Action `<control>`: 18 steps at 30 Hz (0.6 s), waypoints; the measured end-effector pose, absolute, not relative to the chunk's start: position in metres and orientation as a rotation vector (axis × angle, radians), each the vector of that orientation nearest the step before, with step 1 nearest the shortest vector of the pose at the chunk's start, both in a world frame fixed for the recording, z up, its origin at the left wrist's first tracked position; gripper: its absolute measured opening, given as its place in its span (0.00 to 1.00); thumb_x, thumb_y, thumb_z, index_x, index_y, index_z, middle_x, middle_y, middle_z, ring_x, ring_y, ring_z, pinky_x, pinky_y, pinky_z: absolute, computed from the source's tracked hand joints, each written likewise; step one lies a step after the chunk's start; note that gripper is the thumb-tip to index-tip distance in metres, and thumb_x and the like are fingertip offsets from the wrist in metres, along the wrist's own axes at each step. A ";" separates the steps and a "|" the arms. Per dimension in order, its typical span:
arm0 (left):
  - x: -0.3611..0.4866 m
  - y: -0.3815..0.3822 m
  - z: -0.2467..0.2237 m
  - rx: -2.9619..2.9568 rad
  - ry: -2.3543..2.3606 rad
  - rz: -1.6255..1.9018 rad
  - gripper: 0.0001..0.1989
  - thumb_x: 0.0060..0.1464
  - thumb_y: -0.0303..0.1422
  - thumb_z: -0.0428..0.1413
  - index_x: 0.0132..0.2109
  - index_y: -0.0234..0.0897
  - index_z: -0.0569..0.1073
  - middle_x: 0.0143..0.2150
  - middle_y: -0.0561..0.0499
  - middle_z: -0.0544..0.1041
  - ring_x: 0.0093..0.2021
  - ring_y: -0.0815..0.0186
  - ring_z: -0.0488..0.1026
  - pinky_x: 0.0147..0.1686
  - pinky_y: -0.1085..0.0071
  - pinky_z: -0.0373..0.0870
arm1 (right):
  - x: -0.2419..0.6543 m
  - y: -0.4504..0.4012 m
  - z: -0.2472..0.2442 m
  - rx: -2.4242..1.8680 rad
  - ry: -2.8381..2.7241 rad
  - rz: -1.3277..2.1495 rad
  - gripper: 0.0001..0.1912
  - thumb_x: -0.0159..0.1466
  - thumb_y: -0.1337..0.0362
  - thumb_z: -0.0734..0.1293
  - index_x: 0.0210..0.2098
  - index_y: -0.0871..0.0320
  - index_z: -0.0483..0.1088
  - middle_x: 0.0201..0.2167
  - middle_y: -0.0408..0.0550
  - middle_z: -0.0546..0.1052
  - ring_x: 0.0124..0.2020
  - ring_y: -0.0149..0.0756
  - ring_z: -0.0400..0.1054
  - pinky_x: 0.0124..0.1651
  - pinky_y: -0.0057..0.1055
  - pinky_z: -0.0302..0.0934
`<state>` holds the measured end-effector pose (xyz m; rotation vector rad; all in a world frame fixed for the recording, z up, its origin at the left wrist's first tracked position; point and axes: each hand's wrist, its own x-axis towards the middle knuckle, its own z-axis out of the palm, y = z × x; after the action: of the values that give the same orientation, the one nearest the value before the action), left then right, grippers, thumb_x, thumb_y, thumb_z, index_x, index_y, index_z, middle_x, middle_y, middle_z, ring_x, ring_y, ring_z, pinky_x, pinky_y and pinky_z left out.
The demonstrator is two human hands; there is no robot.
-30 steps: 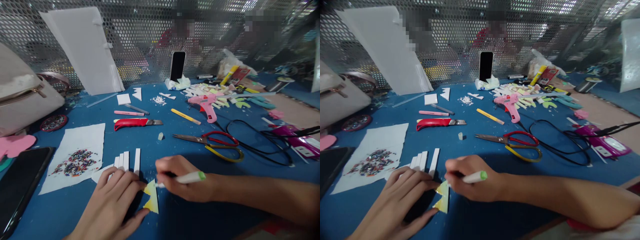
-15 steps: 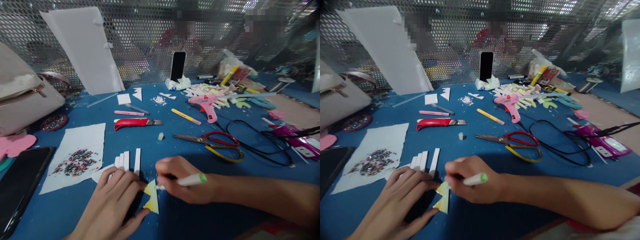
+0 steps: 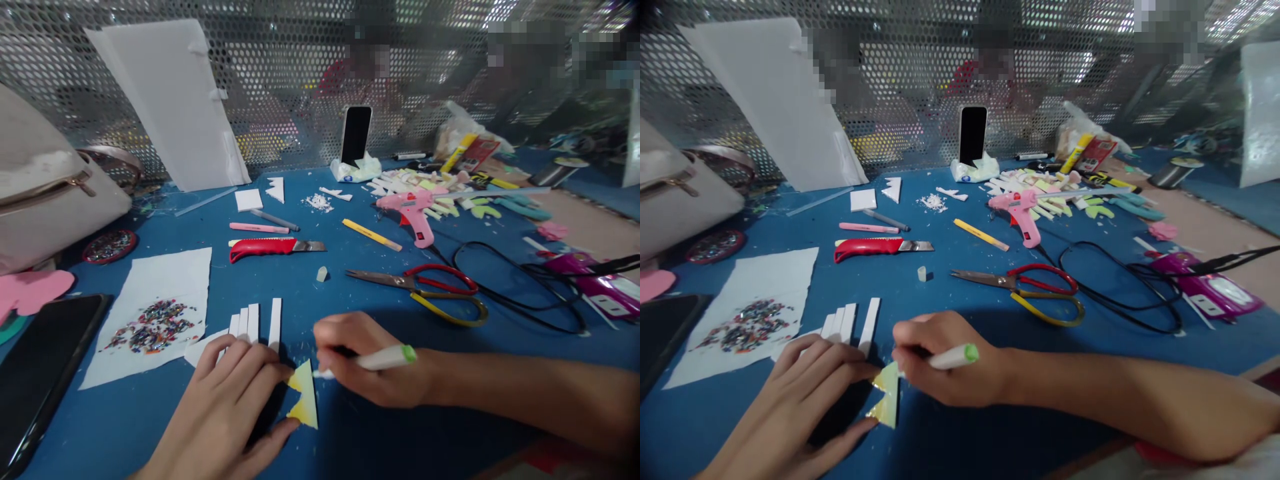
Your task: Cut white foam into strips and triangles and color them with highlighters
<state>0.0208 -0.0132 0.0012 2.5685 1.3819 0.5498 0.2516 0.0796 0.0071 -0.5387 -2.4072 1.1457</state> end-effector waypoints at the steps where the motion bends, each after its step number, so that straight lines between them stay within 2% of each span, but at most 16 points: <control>1: 0.021 -0.013 0.001 2.569 1.380 0.556 0.13 0.61 0.37 0.61 0.50 0.43 0.69 0.46 0.52 0.76 0.45 0.58 0.70 0.54 0.60 0.55 | 0.252 0.079 0.007 -0.594 -2.393 1.129 0.14 0.70 0.62 0.56 0.28 0.55 0.51 0.23 0.39 0.59 0.25 0.30 0.52 0.30 0.29 0.45; 18: 0.020 -0.014 -0.001 2.560 1.370 0.584 0.12 0.61 0.37 0.60 0.50 0.42 0.70 0.45 0.52 0.76 0.44 0.59 0.71 0.54 0.60 0.57 | 0.252 0.077 0.005 -0.441 -2.507 1.115 0.13 0.69 0.64 0.57 0.29 0.55 0.51 0.23 0.38 0.58 0.26 0.31 0.53 0.30 0.29 0.46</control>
<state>0.0198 -0.0138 -0.0012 2.5600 1.3700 0.5840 0.2518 0.0771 0.0052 -0.4408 -2.5074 1.1146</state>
